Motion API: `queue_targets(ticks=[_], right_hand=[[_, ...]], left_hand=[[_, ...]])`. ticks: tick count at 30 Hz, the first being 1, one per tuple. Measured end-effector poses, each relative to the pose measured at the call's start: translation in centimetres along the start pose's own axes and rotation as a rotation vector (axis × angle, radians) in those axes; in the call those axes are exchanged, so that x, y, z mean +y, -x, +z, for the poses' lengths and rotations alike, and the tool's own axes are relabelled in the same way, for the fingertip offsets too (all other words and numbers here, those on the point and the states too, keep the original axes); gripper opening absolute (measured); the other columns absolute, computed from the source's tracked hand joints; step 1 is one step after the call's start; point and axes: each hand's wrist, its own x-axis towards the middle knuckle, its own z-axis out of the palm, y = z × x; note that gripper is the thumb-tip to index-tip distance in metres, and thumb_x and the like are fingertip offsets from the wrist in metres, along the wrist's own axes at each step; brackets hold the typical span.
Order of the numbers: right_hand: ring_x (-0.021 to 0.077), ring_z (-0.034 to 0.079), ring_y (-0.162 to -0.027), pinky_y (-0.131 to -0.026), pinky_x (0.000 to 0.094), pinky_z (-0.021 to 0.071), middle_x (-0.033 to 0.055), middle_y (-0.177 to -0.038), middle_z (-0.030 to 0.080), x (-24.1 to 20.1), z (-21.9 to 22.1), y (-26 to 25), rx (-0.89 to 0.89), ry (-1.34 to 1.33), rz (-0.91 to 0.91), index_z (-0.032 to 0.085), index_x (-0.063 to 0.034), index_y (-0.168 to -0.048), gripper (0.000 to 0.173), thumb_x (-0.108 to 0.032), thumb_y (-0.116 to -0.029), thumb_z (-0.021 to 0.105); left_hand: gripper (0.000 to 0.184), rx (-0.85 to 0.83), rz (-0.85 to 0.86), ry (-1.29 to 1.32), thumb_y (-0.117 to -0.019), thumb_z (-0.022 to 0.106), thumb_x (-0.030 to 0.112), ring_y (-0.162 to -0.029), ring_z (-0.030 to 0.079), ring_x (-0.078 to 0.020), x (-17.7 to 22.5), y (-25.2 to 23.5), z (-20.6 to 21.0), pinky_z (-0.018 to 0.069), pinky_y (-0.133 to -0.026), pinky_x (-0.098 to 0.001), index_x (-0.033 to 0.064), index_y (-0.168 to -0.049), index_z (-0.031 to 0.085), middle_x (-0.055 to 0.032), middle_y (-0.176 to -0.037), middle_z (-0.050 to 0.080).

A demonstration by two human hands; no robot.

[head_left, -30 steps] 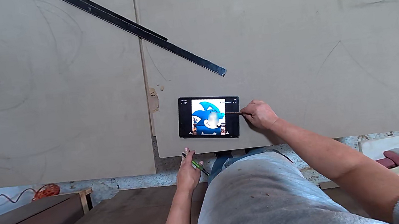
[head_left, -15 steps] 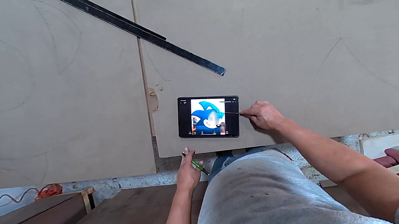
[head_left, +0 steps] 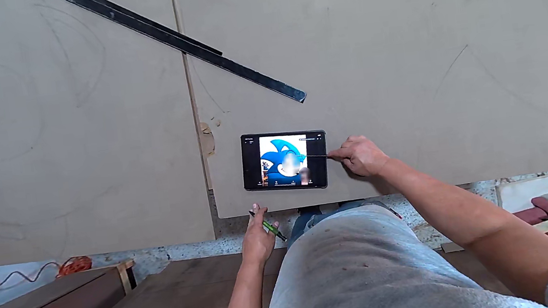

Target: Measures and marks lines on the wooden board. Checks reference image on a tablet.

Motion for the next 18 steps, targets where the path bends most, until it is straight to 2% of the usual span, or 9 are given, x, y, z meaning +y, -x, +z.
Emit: queue_targets(ticks=[12, 18], right_hand=[[0.0248, 0.063, -0.103, -0.091, 0.0464, 0.0477, 0.0022, -0.1, 0.072, -0.09, -0.17, -0.18, -0.019, 0.001, -0.006, 0.068, -0.0361, -0.135, 0.046, -0.017, -0.0984, 0.049], [0.0247, 0.063, -0.103, -0.09, 0.046, 0.0476, 0.0021, -0.1, 0.072, -0.1, -0.17, -0.15, -0.015, 0.001, -0.002, 0.068, -0.0358, -0.134, 0.046, -0.017, -0.0982, 0.049]], left_hand=[[0.057, -0.013, -0.009, -0.003, -0.1015, 0.065, 0.039, -0.147, 0.045, -0.0256, 0.12, 0.09, -0.18, 0.0456, -0.113, -0.055, 0.0207, -0.153, 0.048, -0.0005, -0.17, 0.027], [0.057, -0.006, -0.009, -0.003, -0.101, 0.066, 0.037, -0.144, 0.048, -0.0264, 0.16, 0.16, -0.16, 0.0468, -0.111, -0.0553, 0.0207, -0.152, 0.049, -0.0008, -0.17, 0.029]])
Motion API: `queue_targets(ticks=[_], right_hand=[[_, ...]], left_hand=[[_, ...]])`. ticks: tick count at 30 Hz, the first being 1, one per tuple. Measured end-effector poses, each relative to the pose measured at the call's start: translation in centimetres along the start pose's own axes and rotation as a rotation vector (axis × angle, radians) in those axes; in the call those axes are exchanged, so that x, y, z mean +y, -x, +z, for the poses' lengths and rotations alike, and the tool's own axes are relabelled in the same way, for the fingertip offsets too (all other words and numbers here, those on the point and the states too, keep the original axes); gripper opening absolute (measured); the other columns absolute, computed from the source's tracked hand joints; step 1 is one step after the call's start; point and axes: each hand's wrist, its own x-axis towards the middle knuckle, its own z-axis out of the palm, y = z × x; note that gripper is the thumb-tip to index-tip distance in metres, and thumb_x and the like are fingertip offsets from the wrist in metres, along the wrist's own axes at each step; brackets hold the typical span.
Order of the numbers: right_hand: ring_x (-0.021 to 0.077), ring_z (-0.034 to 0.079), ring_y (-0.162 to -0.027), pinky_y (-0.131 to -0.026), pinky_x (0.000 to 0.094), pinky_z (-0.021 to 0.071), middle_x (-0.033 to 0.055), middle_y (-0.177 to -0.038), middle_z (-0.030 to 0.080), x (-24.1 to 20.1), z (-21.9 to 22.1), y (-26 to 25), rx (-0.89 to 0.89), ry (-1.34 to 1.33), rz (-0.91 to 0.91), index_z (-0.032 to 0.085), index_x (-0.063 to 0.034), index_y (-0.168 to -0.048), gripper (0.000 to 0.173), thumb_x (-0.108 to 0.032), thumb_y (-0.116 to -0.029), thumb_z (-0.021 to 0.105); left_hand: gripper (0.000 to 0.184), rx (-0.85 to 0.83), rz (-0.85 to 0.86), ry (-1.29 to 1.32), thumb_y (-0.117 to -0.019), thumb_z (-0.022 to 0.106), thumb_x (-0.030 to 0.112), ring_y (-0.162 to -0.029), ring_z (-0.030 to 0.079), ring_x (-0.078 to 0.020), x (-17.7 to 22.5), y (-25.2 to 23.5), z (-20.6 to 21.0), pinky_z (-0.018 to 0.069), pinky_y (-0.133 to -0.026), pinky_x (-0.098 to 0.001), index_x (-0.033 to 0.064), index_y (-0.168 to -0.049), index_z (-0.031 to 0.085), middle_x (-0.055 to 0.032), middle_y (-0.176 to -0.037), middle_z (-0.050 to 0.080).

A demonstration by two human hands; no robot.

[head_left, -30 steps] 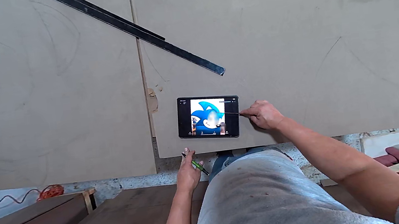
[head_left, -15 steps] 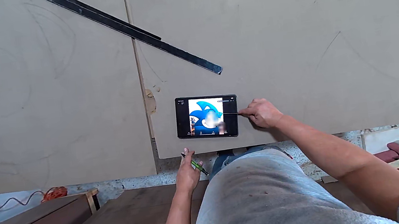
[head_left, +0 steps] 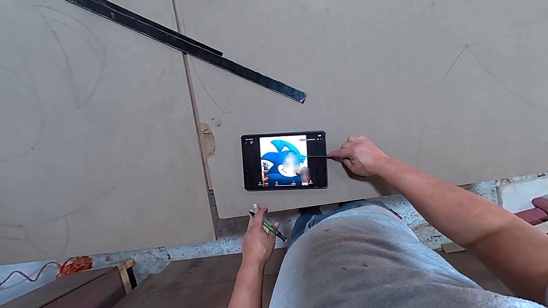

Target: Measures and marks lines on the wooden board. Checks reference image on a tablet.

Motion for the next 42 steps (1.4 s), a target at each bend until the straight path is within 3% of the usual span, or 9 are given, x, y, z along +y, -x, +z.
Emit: queue_targets(ticks=[15, 32, 35, 39, 42], right_hand=[[0.0247, 0.064, -0.103, -0.092, 0.0466, 0.0475, 0.0022, -0.098, 0.072, 0.0, 0.0, 0.1, 0.01, -0.005, 0.005, 0.069, -0.0357, -0.134, 0.044, -0.018, -0.0991, 0.048], [0.025, 0.064, -0.102, -0.091, 0.0466, 0.0479, 0.0025, -0.098, 0.072, -0.2, -0.3, -0.1, 0.001, 0.002, -0.004, 0.069, -0.0356, -0.134, 0.045, -0.017, -0.0991, 0.049], [0.025, 0.064, -0.102, -0.092, 0.0464, 0.0486, 0.0026, -0.097, 0.072, -0.2, -0.2, 0.0, 0.013, -0.002, -0.008, 0.069, -0.0349, -0.134, 0.044, -0.017, -0.0992, 0.049], [0.0251, 0.067, -0.106, -0.097, 0.0499, 0.0512, 0.0031, -0.105, 0.075, -0.7, -0.2, 0.7, 0.066, -0.019, -0.016, 0.071, -0.0326, -0.131, 0.038, -0.02, -0.1021, 0.051], [0.0225, 0.066, -0.114, -0.103, 0.0492, 0.0509, 0.0017, -0.118, 0.074, -1.6, -1.5, 0.5, -0.056, -0.13, 0.17, 0.068, -0.0351, -0.136, 0.035, -0.025, -0.1064, 0.052]], left_hand=[[0.056, 0.004, -0.003, 0.008, -0.1016, 0.065, 0.037, -0.143, 0.049, -0.0269, 0.1, 0.0, 0.1, 0.0467, -0.111, -0.0556, 0.0202, -0.152, 0.049, -0.0012, -0.17, 0.029], [0.056, 0.014, -0.006, 0.02, -0.1017, 0.065, 0.038, -0.15, 0.041, -0.0256, 0.1, 0.0, 0.2, 0.0423, -0.115, -0.0552, 0.0198, -0.152, 0.049, -0.0009, -0.17, 0.028], [0.057, 0.008, -0.016, 0.02, -0.1013, 0.066, 0.038, -0.146, 0.046, -0.0266, 0.1, 0.0, 0.2, 0.0454, -0.112, -0.0553, 0.0206, -0.153, 0.048, -0.0004, -0.17, 0.028], [0.061, 0.0, -0.035, 0.036, -0.0993, 0.068, 0.037, -0.138, 0.055, -0.0314, 0.5, 0.5, 0.3, 0.0505, -0.107, -0.056, 0.0198, -0.154, 0.047, -0.0055, -0.168, 0.032], [0.063, -0.032, -0.072, 0.107, -0.0997, 0.064, 0.039, -0.139, 0.053, -0.0292, 0.9, 0.9, -0.6, 0.0491, -0.11, -0.0534, 0.0222, -0.157, 0.044, -0.0075, -0.166, 0.035]])
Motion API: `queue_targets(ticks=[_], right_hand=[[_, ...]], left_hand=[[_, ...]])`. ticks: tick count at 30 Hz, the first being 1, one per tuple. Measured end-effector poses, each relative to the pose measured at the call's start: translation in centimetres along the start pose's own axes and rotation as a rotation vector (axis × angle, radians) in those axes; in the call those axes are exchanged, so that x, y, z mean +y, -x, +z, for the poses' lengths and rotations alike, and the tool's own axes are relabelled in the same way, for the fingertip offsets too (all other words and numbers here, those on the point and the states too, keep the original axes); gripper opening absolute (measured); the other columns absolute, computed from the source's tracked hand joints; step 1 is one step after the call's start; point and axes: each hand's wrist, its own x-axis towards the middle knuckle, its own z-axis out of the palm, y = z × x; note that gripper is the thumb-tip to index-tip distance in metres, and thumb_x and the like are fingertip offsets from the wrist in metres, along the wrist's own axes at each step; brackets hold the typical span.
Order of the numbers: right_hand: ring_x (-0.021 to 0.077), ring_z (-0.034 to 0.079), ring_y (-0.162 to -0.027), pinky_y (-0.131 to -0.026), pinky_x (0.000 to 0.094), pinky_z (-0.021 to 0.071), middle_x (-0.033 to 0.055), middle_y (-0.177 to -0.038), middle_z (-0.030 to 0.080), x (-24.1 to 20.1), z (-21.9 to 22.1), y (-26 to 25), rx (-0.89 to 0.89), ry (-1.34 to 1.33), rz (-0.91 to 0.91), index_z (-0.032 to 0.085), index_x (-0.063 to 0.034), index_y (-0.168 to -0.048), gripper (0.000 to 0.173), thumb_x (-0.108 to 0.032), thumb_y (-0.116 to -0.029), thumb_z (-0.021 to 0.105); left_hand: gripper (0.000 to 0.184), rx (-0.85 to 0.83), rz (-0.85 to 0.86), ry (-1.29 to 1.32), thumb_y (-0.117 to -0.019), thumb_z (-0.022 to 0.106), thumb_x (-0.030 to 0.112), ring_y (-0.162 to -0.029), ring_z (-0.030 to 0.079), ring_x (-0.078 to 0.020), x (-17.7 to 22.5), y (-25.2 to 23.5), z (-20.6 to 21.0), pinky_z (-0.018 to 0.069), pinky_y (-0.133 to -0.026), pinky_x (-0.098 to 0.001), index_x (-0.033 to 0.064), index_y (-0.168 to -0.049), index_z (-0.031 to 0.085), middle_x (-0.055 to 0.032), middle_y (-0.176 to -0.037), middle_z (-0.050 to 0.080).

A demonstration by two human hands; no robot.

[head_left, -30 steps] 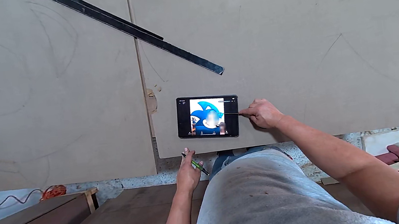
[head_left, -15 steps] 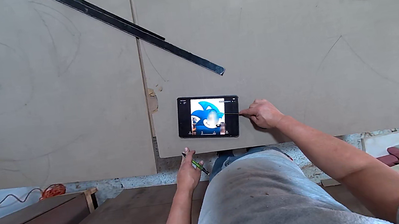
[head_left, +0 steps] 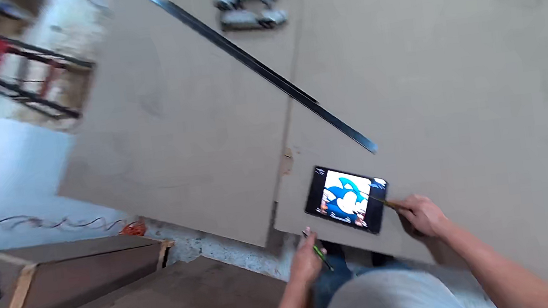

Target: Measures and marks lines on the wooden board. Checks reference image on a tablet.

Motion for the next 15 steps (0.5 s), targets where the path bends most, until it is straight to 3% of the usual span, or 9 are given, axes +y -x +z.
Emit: queue_targets(ticks=[2, 4, 7, 9, 11, 15], right_hand=[[0.021, 0.067, -0.115, -0.102, 0.0508, 0.0528, 0.0022, -0.126, 0.072, 0.4, -1.1, -0.4, -0.121, -0.129, 0.155, 0.064, -0.0348, -0.141, 0.037, -0.033, -0.1078, 0.049], [0.0184, 0.071, -0.094, -0.087, 0.0472, 0.0577, 0.0031, -0.113, 0.074, 0.8, -1.7, -0.2, -0.15, -0.277, 0.202, 0.065, -0.0316, -0.139, 0.037, -0.037, -0.1051, 0.051], [0.0184, 0.069, -0.075, -0.072, 0.0425, 0.059, 0.0041, -0.093, 0.074, -1.4, -2.5, 0.5, -0.206, -0.391, 0.223, 0.067, -0.0291, -0.138, 0.037, -0.036, -0.1041, 0.055], [0.0184, 0.068, -0.071, -0.069, 0.0407, 0.0586, 0.0047, -0.087, 0.074, -4.0, -1.9, 0.7, -0.23, -0.427, 0.235, 0.067, -0.0271, -0.138, 0.036, -0.033, -0.1041, 0.056], [0.0182, 0.068, -0.069, -0.068, 0.0401, 0.058, 0.0051, -0.086, 0.074, -7.6, 0.0, 0.5, -0.245, -0.444, 0.218, 0.069, -0.0238, -0.135, 0.034, -0.03, -0.1038, 0.057], [0.0178, 0.071, -0.077, -0.077, 0.0445, 0.0603, 0.0027, -0.093, 0.075, -17.6, 6.0, -1.9, -0.352, -0.302, 0.09, 0.072, -0.027, -0.128, 0.031, -0.037, -0.1047, 0.055]], left_hand=[[0.063, 0.018, 0.001, 0.066, -0.0993, 0.063, 0.039, -0.141, 0.052, -0.0271, -0.2, 0.0, 0.2, 0.0493, -0.111, -0.0513, 0.0227, -0.157, 0.043, -0.0059, -0.167, 0.033], [0.061, 0.046, 0.023, 0.135, -0.0989, 0.064, 0.037, -0.146, 0.046, -0.0243, -0.9, -0.1, 0.8, 0.0475, -0.113, -0.0493, 0.023, -0.155, 0.046, -0.0003, -0.171, 0.026], [0.06, 0.047, 0.067, 0.19, -0.0992, 0.063, 0.038, -0.146, 0.047, -0.024, -2.0, -0.2, 0.9, 0.0487, -0.111, -0.0509, 0.0248, -0.155, 0.046, 0.0022, -0.171, 0.024], [0.062, 0.012, 0.115, 0.247, -0.0997, 0.062, 0.043, -0.143, 0.05, -0.0231, -3.2, -0.2, 0.1, 0.0472, -0.113, -0.0508, 0.0254, -0.156, 0.044, 0.0001, -0.167, 0.034], [0.063, -0.023, 0.155, 0.354, -0.1006, 0.061, 0.048, -0.131, 0.06, -0.027, -5.0, 0.4, -1.3, 0.0487, -0.11, -0.0535, 0.0238, -0.156, 0.044, -0.0085, -0.151, 0.056], [0.054, 0.033, 0.212, 0.703, -0.1006, 0.064, 0.042, -0.127, 0.063, -0.0131, -11.4, 1.7, -2.9, 0.0506, -0.112, -0.0397, 0.016, -0.147, 0.055, -0.0024, -0.14, 0.066]])
